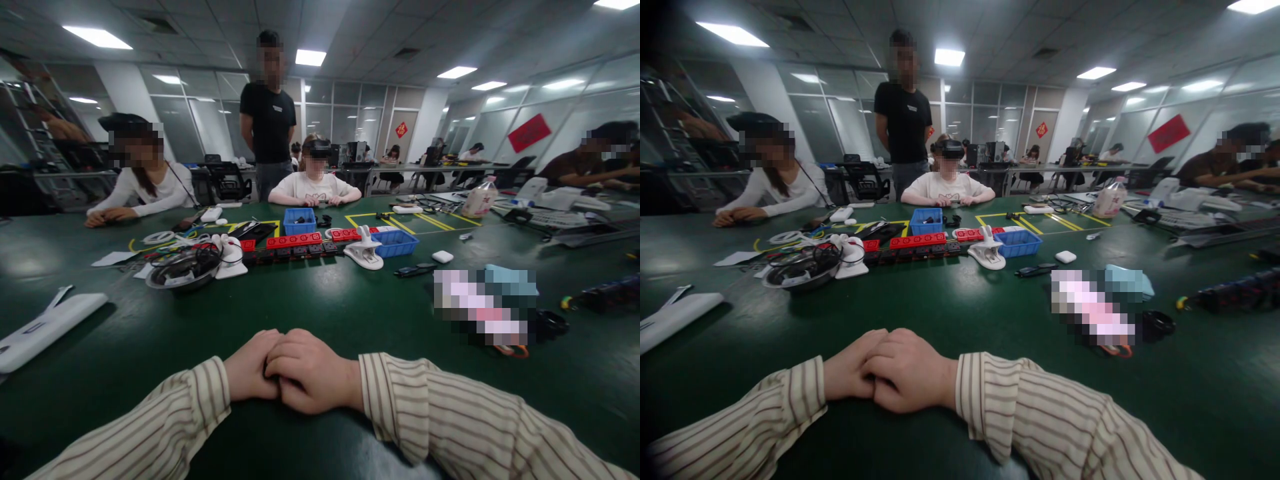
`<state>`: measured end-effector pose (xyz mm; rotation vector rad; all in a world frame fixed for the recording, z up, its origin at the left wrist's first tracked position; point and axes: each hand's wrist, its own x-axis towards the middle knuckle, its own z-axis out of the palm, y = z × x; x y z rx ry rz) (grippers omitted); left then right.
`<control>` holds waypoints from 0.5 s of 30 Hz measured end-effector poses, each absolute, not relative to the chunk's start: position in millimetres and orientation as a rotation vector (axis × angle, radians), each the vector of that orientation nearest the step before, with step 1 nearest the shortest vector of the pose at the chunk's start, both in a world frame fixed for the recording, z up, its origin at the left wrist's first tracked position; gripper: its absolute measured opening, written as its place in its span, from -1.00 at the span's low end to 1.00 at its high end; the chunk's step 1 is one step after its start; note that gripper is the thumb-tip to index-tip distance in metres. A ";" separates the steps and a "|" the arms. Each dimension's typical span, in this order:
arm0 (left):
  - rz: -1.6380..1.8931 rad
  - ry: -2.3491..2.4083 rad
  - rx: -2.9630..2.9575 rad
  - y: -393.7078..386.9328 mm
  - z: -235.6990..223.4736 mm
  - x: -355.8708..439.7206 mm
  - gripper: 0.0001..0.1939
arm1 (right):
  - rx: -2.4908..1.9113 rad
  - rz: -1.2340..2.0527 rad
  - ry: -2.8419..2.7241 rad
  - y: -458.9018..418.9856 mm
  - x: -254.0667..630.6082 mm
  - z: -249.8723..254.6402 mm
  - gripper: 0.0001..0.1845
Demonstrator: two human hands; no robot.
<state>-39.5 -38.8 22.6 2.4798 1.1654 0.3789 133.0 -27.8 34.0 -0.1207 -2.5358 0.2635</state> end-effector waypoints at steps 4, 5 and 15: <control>0.325 1.061 2.565 -37.4 17.9 -43.5 -0.55 | 0.008 0.285 -2.517 -27.3 133.0 33.2 -0.73; 0.326 1.039 2.585 -37.0 15.1 -45.0 -0.54 | 0.013 0.283 -2.499 -27.5 133.2 34.0 -0.71; 0.462 1.173 2.350 -38.8 17.0 -43.6 -0.29 | -0.438 0.239 -2.398 -28.2 134.7 36.5 -0.47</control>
